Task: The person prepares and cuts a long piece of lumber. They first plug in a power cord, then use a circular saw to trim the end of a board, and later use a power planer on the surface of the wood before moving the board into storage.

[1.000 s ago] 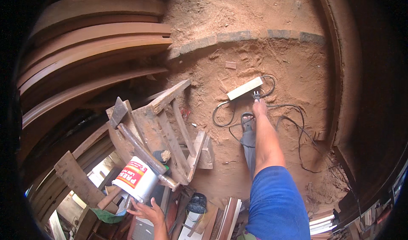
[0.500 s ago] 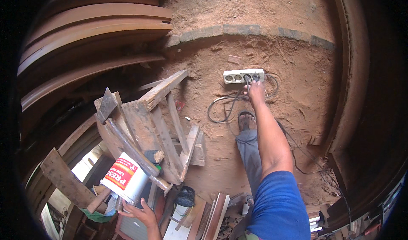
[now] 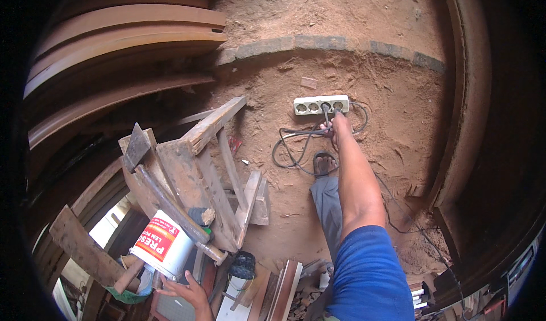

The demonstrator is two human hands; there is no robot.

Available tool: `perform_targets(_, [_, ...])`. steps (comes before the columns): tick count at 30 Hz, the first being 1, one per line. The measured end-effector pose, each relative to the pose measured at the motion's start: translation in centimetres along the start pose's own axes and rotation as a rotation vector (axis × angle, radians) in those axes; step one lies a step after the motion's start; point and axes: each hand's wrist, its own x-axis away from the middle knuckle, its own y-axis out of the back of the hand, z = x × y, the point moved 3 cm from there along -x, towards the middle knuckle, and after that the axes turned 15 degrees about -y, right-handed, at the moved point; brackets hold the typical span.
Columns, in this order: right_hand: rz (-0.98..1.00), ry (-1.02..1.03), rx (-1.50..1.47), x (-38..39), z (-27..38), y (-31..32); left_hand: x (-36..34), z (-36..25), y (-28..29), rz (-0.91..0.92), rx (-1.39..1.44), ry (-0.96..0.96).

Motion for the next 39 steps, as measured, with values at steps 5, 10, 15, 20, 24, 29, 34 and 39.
perform_targets(5, [-0.072, 0.041, 0.105, -0.8, 2.0, -0.7, 1.6, 1.2, -1.7, 0.011, 0.055, 0.104])
perform_targets(10, [-0.211, 0.028, 0.159, -1.0, 2.9, -1.1, 1.8, 0.9, -1.9, -0.053, 0.214, 0.146])
perform_targets(15, [-0.234, -0.005, 0.227, 0.0, 2.8, -1.8, 2.6, 1.8, -2.4, -0.045, 0.156, 0.052])
perform_targets(20, [-0.137, -0.076, 0.284, -2.6, 4.3, -1.7, 2.4, 1.5, -2.5, -0.084, 0.218, 0.118])
perform_targets(24, [-0.108, -0.024, 0.515, -0.7, 4.8, -2.0, 2.9, 1.7, -2.4, -0.069, 0.207, 0.117])
perform_targets(29, [-0.245, 0.239, 0.915, -4.8, 5.4, 0.1, 3.0, 2.3, -3.2, -0.015, 0.181, 0.11])
perform_targets(34, [-0.059, -0.198, 0.272, -1.6, 4.5, -2.1, 4.4, 3.6, -3.5, 0.012, 0.104, 0.033])
perform_targets(39, [-0.05, -0.119, 0.107, -7.0, 5.1, -1.6, 2.9, 1.8, -2.3, -0.024, 0.166, 0.082])
